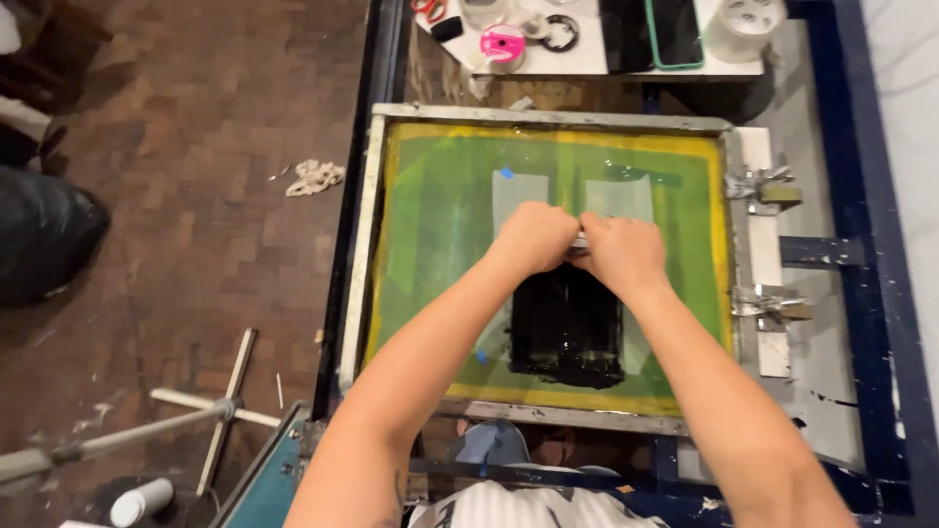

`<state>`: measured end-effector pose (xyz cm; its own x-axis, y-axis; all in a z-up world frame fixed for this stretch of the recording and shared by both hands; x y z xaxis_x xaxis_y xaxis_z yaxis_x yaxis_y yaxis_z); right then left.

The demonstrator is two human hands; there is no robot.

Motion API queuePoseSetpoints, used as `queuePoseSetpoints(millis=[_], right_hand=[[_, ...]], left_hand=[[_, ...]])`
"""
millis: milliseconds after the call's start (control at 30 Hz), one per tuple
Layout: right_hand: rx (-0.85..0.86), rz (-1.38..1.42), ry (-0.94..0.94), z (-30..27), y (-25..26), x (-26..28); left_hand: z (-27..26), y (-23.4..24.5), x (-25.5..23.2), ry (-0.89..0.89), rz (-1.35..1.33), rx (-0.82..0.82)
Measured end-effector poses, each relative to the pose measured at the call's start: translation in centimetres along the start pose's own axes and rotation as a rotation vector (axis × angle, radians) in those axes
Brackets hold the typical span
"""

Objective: Preparing a printing surface with tape and using a squeegee to apply ink through a screen.

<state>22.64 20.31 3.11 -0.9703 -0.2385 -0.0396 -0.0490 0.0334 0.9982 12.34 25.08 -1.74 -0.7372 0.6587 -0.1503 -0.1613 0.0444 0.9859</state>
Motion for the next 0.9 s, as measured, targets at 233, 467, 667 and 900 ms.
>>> queuePoseSetpoints(millis=[233, 467, 667, 900], right_hand=[[0.069, 0.041, 0.033, -5.4, -1.0, 2.2], [0.161, 0.063, 0.081, -13.4, -1.5, 5.6], [0.237, 0.064, 0.077, -13.7, -0.4, 5.4], [0.128, -0.006, 0.047, -3.8, 1.9, 1.6]], left_hand=[[-5.2, 0.5, -3.7, -0.189, -0.009, 0.022], [-14.0, 2.0, -9.1, -0.214, 0.020, -0.068], [-16.4, 4.6, -10.6, -0.188, -0.037, 0.074], [-28.9, 12.5, -10.3, 0.304, -1.350, 0.002]])
Point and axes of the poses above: each hand's wrist, its own z-axis towards the middle knuckle, its own y-axis out of the back of the hand, x = y × z, the point moved 6 cm from there along z, towards the middle knuckle, and after that the axes turned 2 degrees about y, right-handed, at the moved point
